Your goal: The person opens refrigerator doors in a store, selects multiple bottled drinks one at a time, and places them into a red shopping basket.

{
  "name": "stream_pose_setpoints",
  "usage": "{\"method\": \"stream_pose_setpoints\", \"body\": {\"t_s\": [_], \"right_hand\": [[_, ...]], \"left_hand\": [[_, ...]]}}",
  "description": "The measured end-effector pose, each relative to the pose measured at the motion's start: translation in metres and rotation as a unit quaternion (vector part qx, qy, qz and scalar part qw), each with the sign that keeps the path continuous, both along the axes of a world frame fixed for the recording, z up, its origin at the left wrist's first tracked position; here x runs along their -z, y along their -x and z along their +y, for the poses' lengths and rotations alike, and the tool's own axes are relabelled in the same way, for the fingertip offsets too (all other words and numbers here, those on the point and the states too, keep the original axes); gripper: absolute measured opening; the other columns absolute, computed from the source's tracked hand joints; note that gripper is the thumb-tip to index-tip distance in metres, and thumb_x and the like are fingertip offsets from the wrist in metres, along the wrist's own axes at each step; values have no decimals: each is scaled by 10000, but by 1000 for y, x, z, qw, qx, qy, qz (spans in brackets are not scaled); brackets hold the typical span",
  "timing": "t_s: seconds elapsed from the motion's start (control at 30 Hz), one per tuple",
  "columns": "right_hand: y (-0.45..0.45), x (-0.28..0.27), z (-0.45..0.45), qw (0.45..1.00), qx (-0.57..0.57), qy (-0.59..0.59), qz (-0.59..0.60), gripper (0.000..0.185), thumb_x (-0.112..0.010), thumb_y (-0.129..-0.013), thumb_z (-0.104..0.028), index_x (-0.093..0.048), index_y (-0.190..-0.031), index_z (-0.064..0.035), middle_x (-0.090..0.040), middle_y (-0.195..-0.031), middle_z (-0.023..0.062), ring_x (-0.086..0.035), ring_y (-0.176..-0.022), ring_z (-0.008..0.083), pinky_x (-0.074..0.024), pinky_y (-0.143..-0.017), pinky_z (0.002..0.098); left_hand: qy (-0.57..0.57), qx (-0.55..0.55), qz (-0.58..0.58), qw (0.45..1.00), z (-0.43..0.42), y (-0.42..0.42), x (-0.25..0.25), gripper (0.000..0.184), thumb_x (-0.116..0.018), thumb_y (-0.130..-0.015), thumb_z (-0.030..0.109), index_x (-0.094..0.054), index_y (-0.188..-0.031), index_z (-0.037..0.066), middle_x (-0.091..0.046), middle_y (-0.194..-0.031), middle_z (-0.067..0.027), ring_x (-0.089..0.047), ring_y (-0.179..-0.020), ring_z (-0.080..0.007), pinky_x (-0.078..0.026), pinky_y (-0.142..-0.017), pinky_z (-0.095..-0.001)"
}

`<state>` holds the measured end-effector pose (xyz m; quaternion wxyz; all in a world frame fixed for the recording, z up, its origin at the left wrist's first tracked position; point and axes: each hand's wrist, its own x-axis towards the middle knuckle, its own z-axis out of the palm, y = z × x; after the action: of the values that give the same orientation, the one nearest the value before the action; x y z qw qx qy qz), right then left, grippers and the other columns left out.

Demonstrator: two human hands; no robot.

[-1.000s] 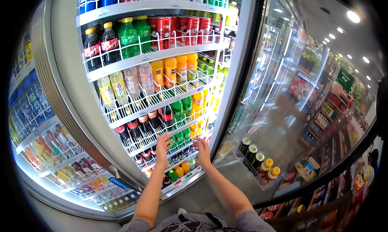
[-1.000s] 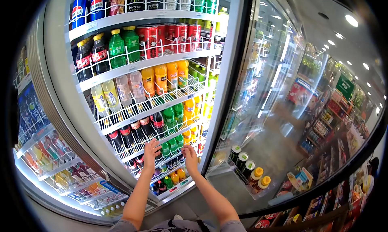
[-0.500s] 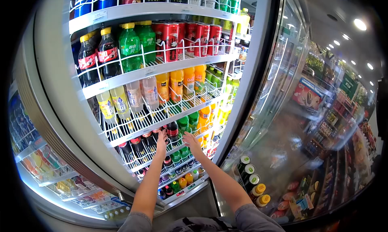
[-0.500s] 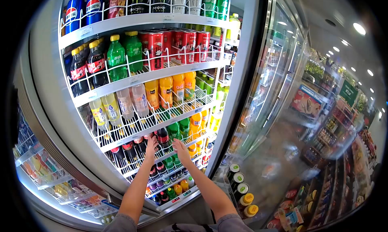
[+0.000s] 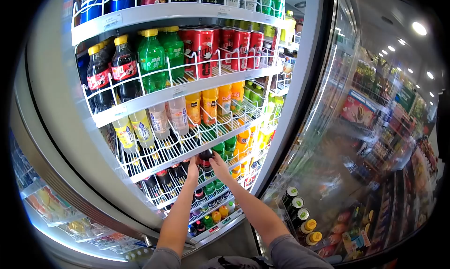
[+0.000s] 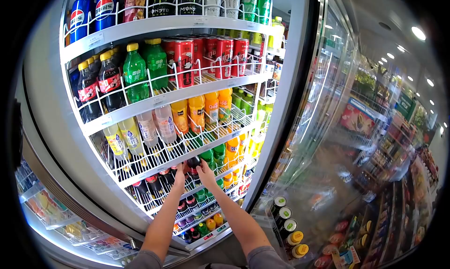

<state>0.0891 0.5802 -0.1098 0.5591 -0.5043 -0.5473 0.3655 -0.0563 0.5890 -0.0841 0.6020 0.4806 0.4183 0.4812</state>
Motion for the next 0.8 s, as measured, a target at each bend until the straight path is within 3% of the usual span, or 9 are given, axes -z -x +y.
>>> {"method": "stream_pose_setpoints", "body": {"t_s": [0.07,0.1,0.2,0.33,0.47,0.6,0.67,0.73,0.8], "right_hand": [[2,-14,-20,999,-2,-11,-32,600,-648,-905,-207,-375,-1410,-33,-581,-1231,106,-599,-1047,176,-478,-887,286],[1,-18,-26,998,-6,-23,-63,649,-712,-862,-169,-371,-1395,-28,-590,-1205,109,-604,-1041,174,-483,-884,287],[3,-18,-36,998,-21,-42,30,707,-781,-799,-135,-367,-1362,-28,-591,-1176,100,-596,-1057,165,-488,-882,280],[1,-36,-60,996,-6,-88,26,730,-788,-783,-89,-353,-1365,-19,-576,-1196,122,-582,-1114,176,-489,-931,279],[-6,-62,-99,995,46,-93,-8,729,-783,-785,-99,-359,-1370,1,-559,-1267,164,-575,-1165,227,-501,-977,334],[-29,-63,-124,998,59,-34,16,709,-775,-793,-115,-406,-1381,28,-623,-1176,170,-635,-1038,198,-552,-840,287],[-38,-65,-143,998,70,0,7,678,-770,-803,-135,-433,-1367,34,-650,-1119,162,-654,-969,186,-553,-794,271],[-40,-59,-158,993,112,47,11,569,-757,-828,-186,-527,-1296,43,-702,-978,135,-675,-783,148,-544,-682,238],[-43,-62,-177,989,120,74,40,577,-765,-822,-196,-531,-1296,35,-702,-991,134,-667,-760,138,-533,-639,229]], "left_hand": [[8,8,5,1000,-7,5,0,724,-216,-978,630,-382,-1472,127,-440,-1460,-28,-364,-1349,-197,-255,-1062,-452],[26,-31,-29,999,-14,1,-4,585,-280,-1028,482,-513,-1385,82,-555,-1333,-21,-487,-1182,-160,-322,-977,-343],[-26,-5,-37,999,-36,0,-12,535,-300,-1035,426,-524,-1374,80,-578,-1297,-32,-503,-1167,-151,-357,-953,-327],[-81,-11,-100,992,-56,-5,-11,414,-443,-975,178,-533,-1361,57,-574,-1290,-34,-512,-1169,-159,-400,-971,-322],[-268,-3,95,959,-81,0,-30,512,-575,-858,4,-523,-1364,68,-550,-1302,-129,-505,-1208,-240,-364,-1041,-326],[-380,52,190,904,-96,-6,-15,724,-655,-839,44,-328,-1483,93,-518,-1305,-169,-496,-1209,-278,-368,-1043,-337],[-280,163,70,944,-103,-17,14,869,-700,-867,190,-155,-1541,129,-483,-1369,-146,-497,-1187,-206,-395,-1004,-315],[-151,205,52,966,-123,-21,19,866,-697,-878,227,-148,-1543,146,-493,-1369,-148,-512,-1164,-197,-395,-997,-307],[-153,193,25,969,-141,-27,20,829,-675,-901,236,-157,-1544,159,-505,-1354,-135,-518,-1144,-191,-402,-984,-303]]}}
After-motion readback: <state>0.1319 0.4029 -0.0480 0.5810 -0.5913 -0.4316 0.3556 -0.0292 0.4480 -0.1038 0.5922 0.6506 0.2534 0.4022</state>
